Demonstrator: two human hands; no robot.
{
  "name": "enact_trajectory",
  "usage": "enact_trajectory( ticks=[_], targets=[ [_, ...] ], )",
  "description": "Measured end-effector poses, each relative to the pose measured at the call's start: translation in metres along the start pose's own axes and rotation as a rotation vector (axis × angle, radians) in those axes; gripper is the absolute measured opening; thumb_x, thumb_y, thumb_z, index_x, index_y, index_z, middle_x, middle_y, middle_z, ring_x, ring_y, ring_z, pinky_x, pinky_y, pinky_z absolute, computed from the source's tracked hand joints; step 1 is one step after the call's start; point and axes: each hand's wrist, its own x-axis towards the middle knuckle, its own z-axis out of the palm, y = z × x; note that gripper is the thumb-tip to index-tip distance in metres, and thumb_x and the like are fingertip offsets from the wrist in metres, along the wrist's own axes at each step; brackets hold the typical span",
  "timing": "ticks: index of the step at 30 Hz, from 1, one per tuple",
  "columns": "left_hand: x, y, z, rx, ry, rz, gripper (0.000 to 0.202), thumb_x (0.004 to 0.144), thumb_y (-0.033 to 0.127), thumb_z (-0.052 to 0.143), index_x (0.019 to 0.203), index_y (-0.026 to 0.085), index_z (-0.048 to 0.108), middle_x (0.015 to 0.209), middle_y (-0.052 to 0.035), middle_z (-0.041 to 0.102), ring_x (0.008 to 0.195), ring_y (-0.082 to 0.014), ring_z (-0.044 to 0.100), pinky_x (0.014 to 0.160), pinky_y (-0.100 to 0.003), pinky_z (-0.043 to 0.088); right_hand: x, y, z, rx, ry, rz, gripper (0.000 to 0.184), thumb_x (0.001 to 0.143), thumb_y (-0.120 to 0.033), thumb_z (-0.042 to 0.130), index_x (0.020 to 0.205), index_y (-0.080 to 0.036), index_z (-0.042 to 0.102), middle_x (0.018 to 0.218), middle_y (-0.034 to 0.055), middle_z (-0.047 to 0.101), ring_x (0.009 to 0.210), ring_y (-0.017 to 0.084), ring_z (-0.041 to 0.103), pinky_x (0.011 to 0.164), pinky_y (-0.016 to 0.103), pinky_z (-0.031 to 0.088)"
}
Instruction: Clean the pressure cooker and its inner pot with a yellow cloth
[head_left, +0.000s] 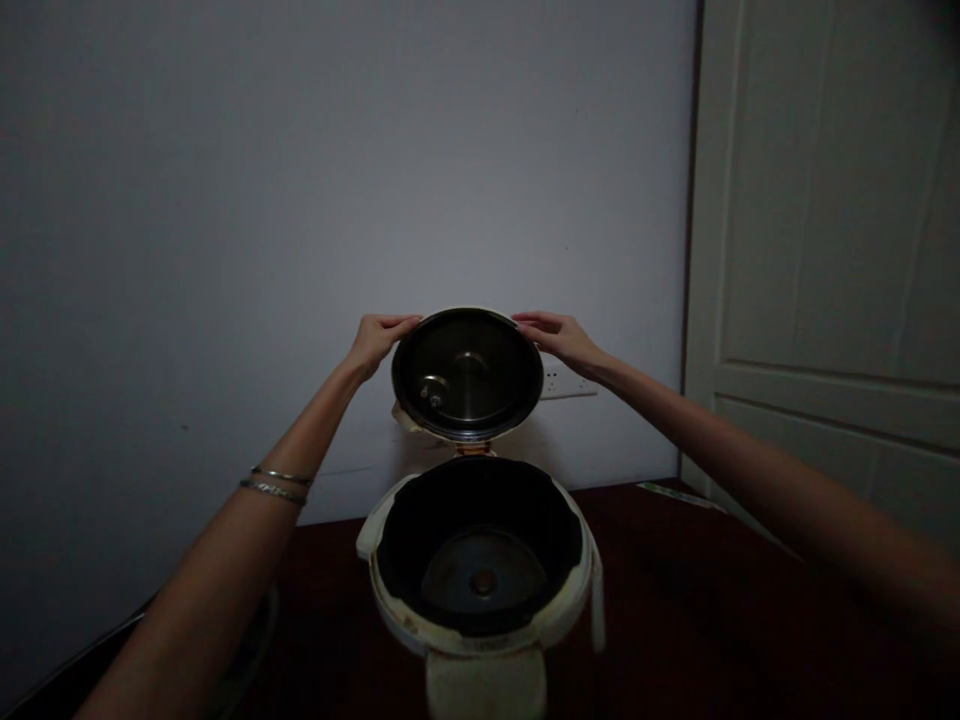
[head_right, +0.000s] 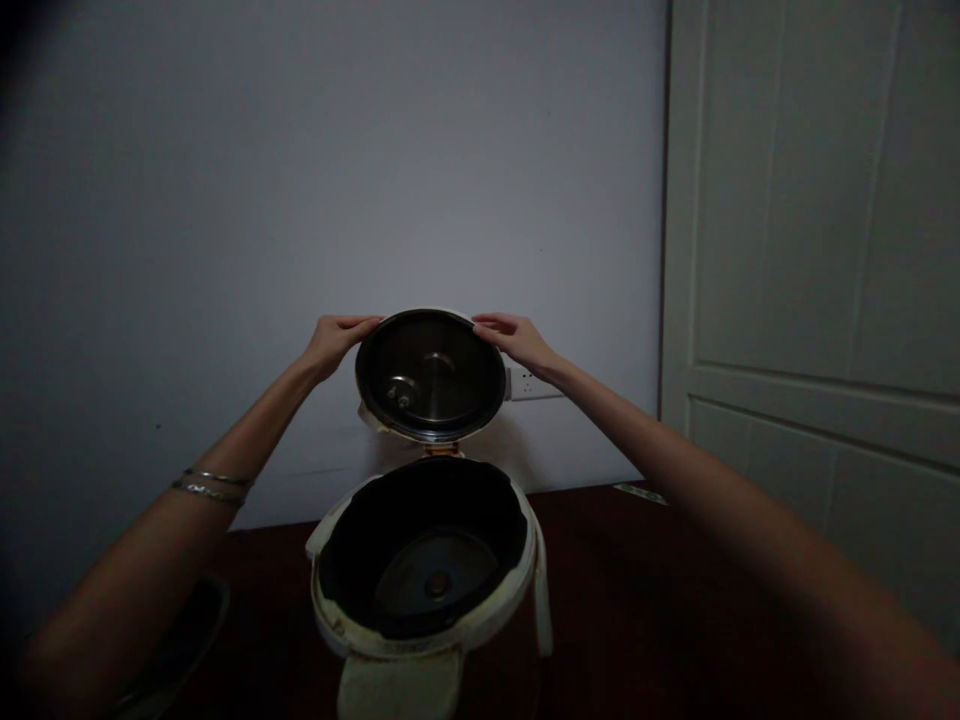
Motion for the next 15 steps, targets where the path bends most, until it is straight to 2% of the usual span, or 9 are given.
enact_trajectory(
  ticks=[7,15],
  targets=[
    [0.03,-0.024,0.002,-0.057,-0.017,-0.094,0.025,0.06,0.033,0.078,0.079,0.016,0.075,0.08,-0.0071,0.073,0.076,-0.0158,0.064,0.073,-0.028,0.049,0.031,0.029,0.002,-0.091,0.068,-0.004,0.041,0.08,-0.038,0.06,0.113,-0.015,0.066,0.105,0.0103,0.069,0.087,0.018,0.06,0.071,0.031,0.049],
    [0.057,-0.044,0.013,-0.066,0.041,-0.233,0.014,0.061,0.023,0.075,0.071,0.013,0.074,0.064,-0.004,0.069,0.06,-0.0112,0.058,0.064,-0.025,0.046,0.06,0.055,0.004,-0.135,0.112,0.001,0.035,0.08,-0.033,0.058,0.109,-0.015,0.069,0.106,0.0087,0.07,0.091,0.019,0.062,0.075,0.031,0.05]
  ],
)
